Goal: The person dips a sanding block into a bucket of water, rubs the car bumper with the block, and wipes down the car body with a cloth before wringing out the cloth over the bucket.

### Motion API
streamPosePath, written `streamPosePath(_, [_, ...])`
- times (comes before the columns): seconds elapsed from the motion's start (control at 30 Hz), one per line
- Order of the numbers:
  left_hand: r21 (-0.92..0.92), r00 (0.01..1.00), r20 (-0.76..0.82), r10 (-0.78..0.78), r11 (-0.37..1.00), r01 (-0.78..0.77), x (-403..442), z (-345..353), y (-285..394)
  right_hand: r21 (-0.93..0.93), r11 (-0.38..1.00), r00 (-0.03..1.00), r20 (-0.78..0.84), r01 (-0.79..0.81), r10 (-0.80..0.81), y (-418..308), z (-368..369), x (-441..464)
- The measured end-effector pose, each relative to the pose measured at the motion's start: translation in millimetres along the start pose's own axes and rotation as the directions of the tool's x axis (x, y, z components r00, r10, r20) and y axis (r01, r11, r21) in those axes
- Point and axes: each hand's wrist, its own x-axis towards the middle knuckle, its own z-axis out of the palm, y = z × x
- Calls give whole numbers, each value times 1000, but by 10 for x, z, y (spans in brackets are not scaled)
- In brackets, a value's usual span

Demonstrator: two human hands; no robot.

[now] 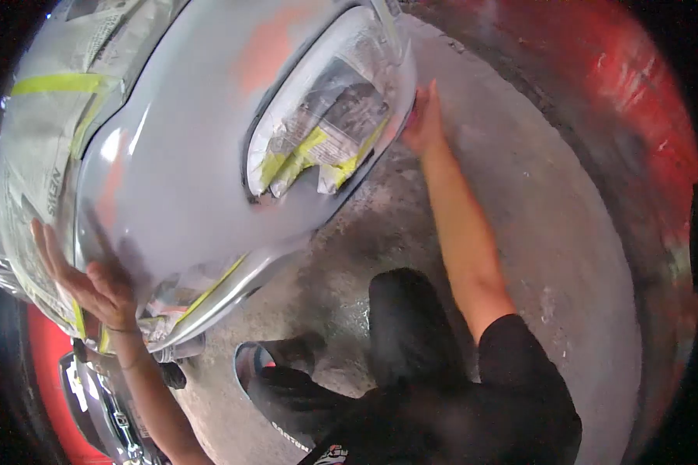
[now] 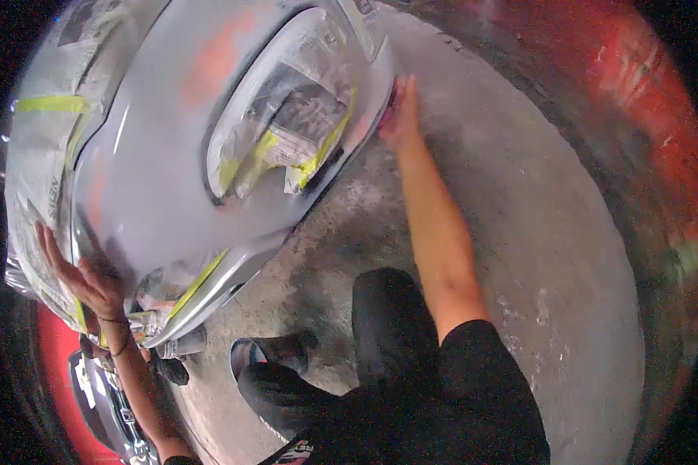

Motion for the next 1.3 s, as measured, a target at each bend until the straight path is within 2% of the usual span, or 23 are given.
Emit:
streamPosePath(0.07, [8,999,-21,36,999,-36,17,-5,42,249,967,993,-118,55,-26,276,-22,-214])
streamPosePath(0.13, [15,999,-25,36,999,-36,24,-46,91,303,951,985,-170,63,-11,277,508,-937])
streamPosePath(0.2, [46,998,-56,23,999,-21,45,-32,100,337,933,990,-102,128,-99,581,674,-1379])
streamPosePath(0.27, [53,998,-60,1,999,2,30,-43,94,295,930,973,-137,218,-185,922,1011,-1869])
streamPosePath(0.33, [63,998,-65,-18,998,22,7,-56,110,366,927,984,-178,87,-22,1003,1271,-2251])
streamPosePath(0.37, [36,994,-87,-67,997,71,1,-57,123,370,924,983,-182,101,-35,1095,1232,-2190])
streamPosePath(0.43, [20,986,-96,-133,991,136,-11,-69,101,221,923,935,-241,314,-260,1329,1097,-2008])
streamPosePath(0.53, [40,996,-56,-75,996,77,-11,-58,67,325,861,920,-175,391,-351,937,906,-1484])
streamPosePath(0.6, [57,995,-39,-93,994,95,-16,-41,104,354,852,922,-103,385,-374,722,598,-945])
streamPosePath(0.67, [-13,995,-64,-78,997,78,-17,4,113,267,897,935,-133,353,-328,529,258,-412])
streamPosePath(0.73, [13,995,-52,-86,996,87,-58,63,24,168,909,923,-135,381,-361,407,90,-77])
streamPosePath(0.8, [-12,987,-63,-151,989,151,-107,98,47,43,914,908,106,403,-405,440,-86,7])
streamPosePath(0.83, [108,997,-76,10,994,-2,-93,137,-64,40,934,928,105,355,-357,612,-14,-85])
streamPosePath(0.87, [220,982,-70,176,963,-156,-57,120,-114,-58,934,936,39,352,-350,757,71,-204])
streamPosePath(0.9, [23,974,-75,-215,976,217,-123,71,18,-160,922,933,-15,354,-361,845,170,-307])
streamPosePath(0.93, [16,980,-130,-152,988,155,-102,100,-12,99,971,975,-60,218,-213,962,357,-469])
streamPosePath(0.97, [31,985,-137,-106,993,112,-109,112,-58,357,931,996,-65,82,-63,1092,604,-660])
streamPosePath(1.03, [26,990,-120,-79,996,83,-120,82,-97,352,932,996,-52,89,-76,1674,759,-1030])
streamPosePath(1.07, [-25,990,-117,-82,997,80,-142,89,-83,437,899,999,-32,25,-12,1903,804,-1134])
streamPosePath(1.13, [-86,989,-102,-109,991,101,-156,77,-94,466,884,999,27,-37,27,1855,907,-1417])
streamPosePath(1.2, [-96,988,-113,-105,991,94,-115,50,-73,604,787,984,-24,-125,174,1713,860,-1590])
streamPosePath(1.27, [-26,994,-93,-61,998,59,-57,25,-25,629,761,976,-12,-161,216,1249,1045,-1833])
streamPosePath(1.3, [-17,993,-101,-69,998,68,-30,15,1,577,810,948,-189,-104,256,1026,1165,-1972])
